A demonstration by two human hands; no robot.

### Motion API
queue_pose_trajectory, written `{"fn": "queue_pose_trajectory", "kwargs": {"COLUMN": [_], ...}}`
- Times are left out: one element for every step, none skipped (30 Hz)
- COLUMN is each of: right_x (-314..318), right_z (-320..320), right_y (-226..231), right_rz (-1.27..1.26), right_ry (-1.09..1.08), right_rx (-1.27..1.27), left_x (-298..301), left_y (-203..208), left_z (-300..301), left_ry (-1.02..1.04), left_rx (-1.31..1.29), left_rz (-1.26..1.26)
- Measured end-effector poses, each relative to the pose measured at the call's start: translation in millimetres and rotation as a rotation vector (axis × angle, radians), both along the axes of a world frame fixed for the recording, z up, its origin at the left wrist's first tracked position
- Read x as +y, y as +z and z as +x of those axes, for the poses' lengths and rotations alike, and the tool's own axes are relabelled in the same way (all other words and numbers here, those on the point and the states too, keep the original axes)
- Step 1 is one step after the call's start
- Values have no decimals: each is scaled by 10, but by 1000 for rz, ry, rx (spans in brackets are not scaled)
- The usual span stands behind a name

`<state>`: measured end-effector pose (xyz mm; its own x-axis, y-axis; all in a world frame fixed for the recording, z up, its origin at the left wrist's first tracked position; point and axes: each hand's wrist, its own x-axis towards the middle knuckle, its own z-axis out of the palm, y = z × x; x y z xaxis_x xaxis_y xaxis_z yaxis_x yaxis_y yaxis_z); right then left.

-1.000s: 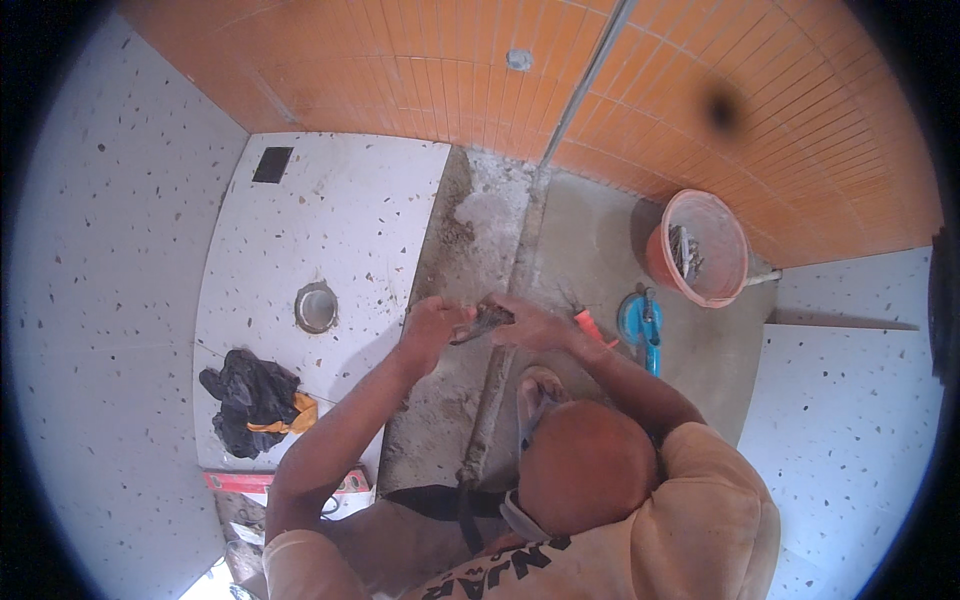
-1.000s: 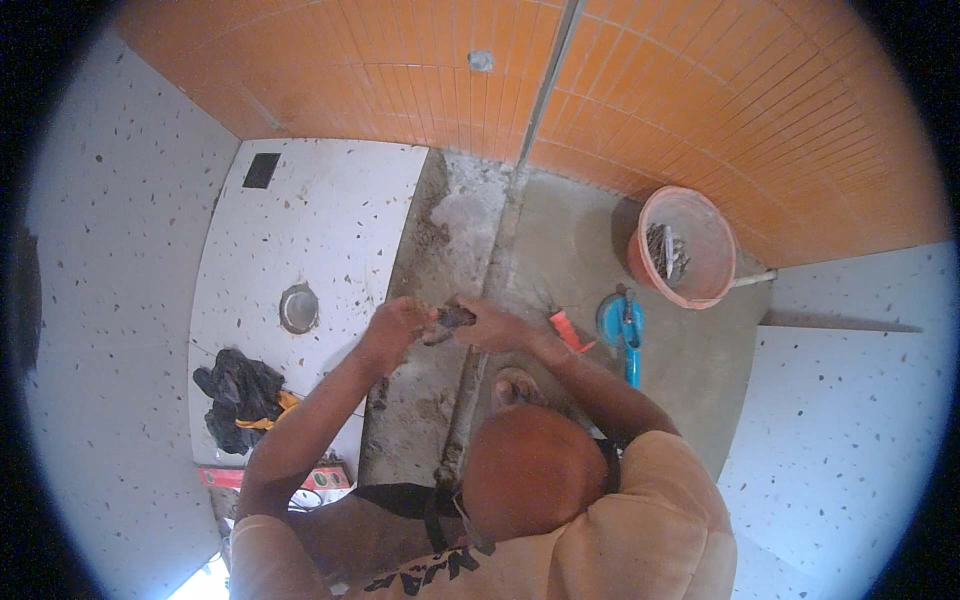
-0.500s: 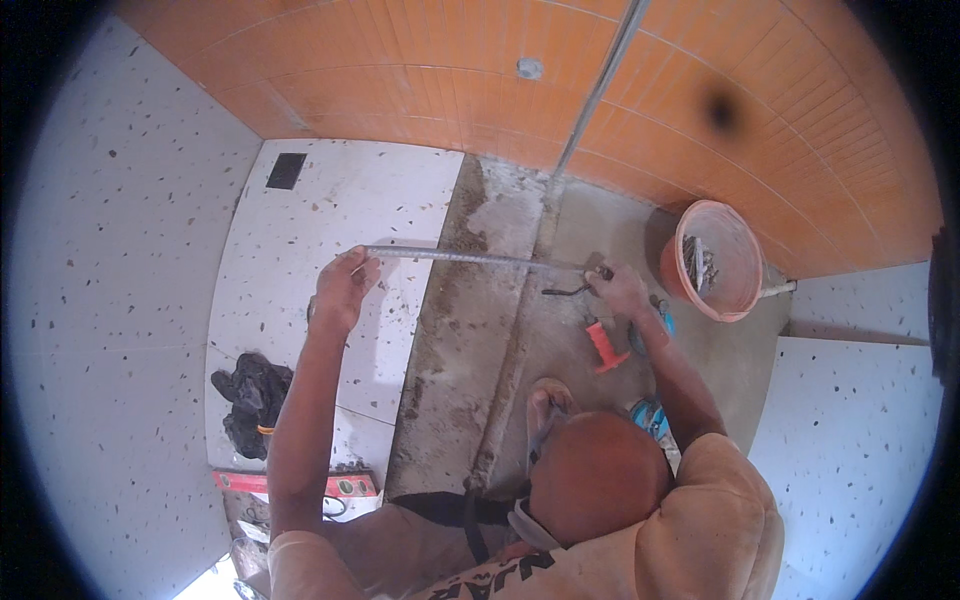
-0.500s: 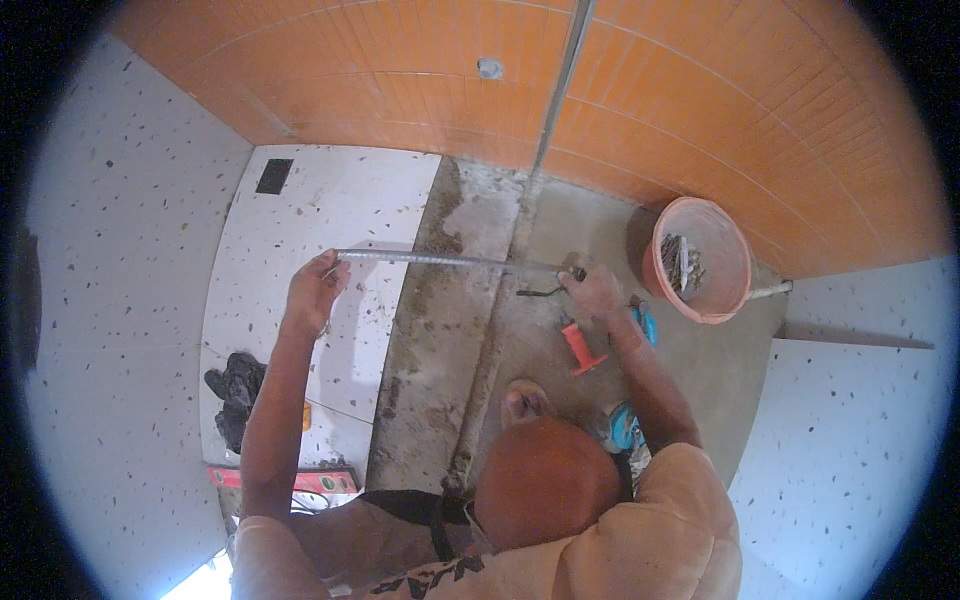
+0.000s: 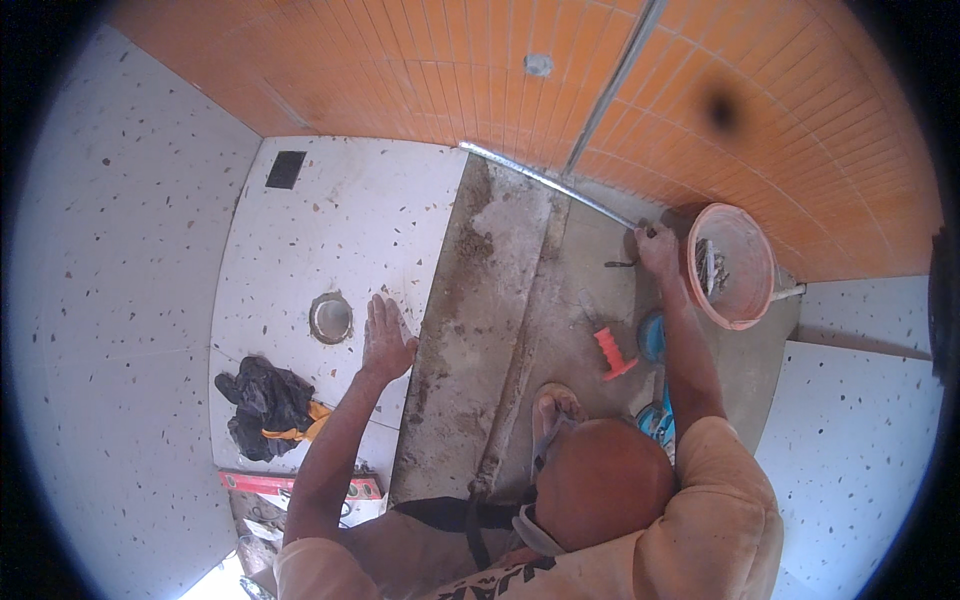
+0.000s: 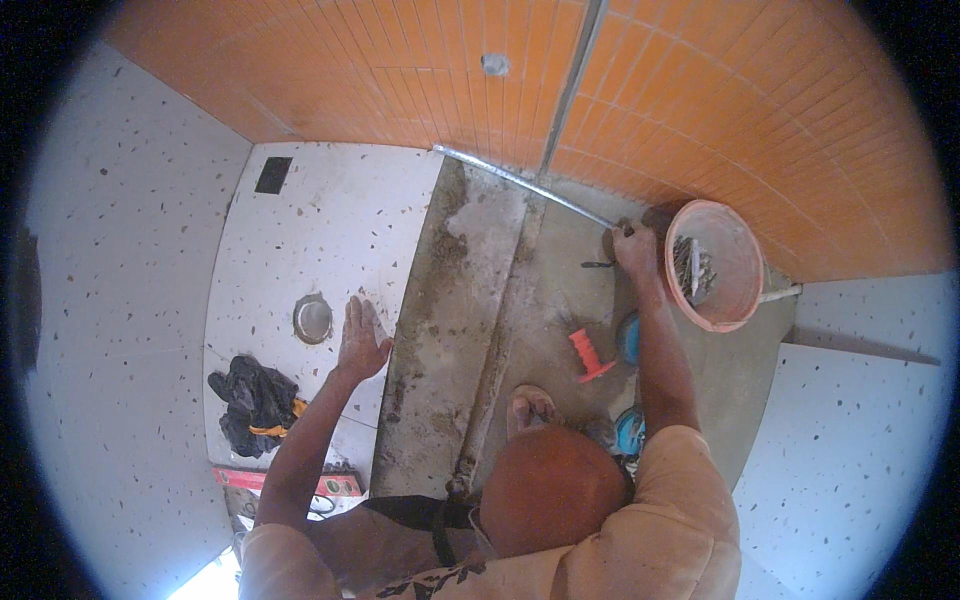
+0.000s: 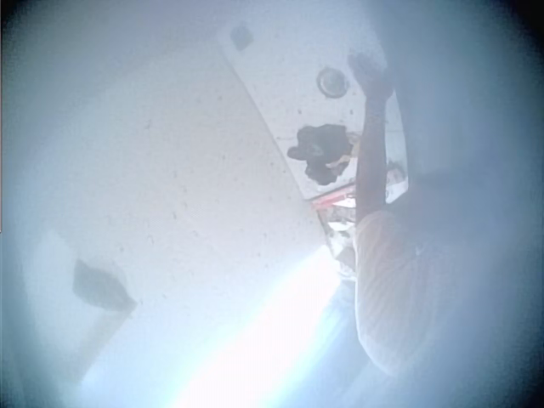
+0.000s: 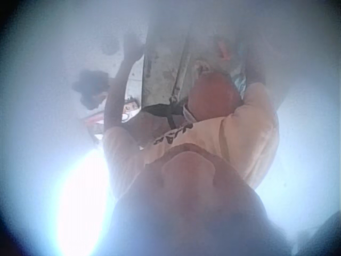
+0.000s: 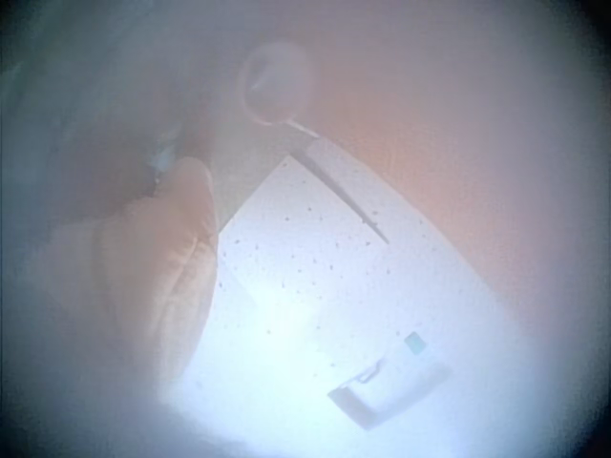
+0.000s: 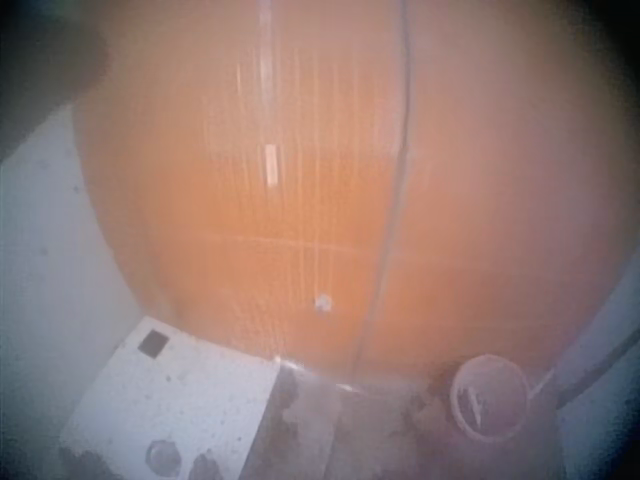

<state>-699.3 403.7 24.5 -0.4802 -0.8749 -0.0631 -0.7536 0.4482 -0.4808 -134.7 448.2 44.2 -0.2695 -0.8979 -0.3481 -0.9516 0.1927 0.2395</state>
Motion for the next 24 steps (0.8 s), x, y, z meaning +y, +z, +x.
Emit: {"fn": "queue_pose_trajectory", "kwargs": {"right_x": [-13,28,41,-2,-82,-149,-205,-255,-304,-321,-335,-336,-359,-379,-391,-382,-370,-366,-382,-420,-460,-466,-451,-434], "right_z": [-177,-477,-635,-604,-509,-430,-399,-374,-330,-406,-491,-569,-569,-577,-572,-582,-586,-579,-576,-561,-541,-611,-719,-829], "right_y": [-87,-185,-254,-285,-273,-252,-216,-179,-158,-153,-142,-137,-134,-125,-127,-136,-149,-172,-182,-199,-220,-240,-261,-276], "right_rz": [-32,-62,-88,-83,-82,-79,-88,-96,-103,-106,-108,-110,-89,-67,-45,-66,-88,-109,-106,-103,-101,-101,-101,-102], "right_ry": [-6,-22,-28,-21,-5,8,8,7,6,-8,-22,-36,-41,-46,-51,-31,-11,9,-12,-32,-51,-65,-80,-96], "right_rx": [104,224,330,304,268,235,195,156,117,155,193,231,168,106,43,51,58,64,86,107,127,121,116,111], "left_x": [-31,-83,-108,-106,-93,-86,-80,-76,-67,-80,-91,-101,-94,-86,-77,-77,-74,-71,-67,-59,-51,-61,-75,-88], "left_y": [-15,-64,-95,-73,-12,42,46,45,44,36,29,22,17,14,10,10,13,20,19,23,26,16,3,-10], "left_z": [-69,-211,-282,-267,-217,-180,-140,-106,-71,-109,-144,-178,-163,-147,-131,-137,-139,-132,-120,-98,-77,-99,-130,-164], "left_ry": [-17,-46,-65,-59,-43,-29,-22,-15,-9,-11,-12,-14,-14,-14,-14,-5,4,14,21,30,40,30,19,7], "left_rx": [15,45,61,57,44,34,28,22,17,33,49,65,65,65,65,73,81,89,93,97,100,108,116,125], "left_rz": [6,13,22,43,61,80,81,83,85,85,86,88,84,81,77,84,90,96,98,99,101,102,103,104]}}
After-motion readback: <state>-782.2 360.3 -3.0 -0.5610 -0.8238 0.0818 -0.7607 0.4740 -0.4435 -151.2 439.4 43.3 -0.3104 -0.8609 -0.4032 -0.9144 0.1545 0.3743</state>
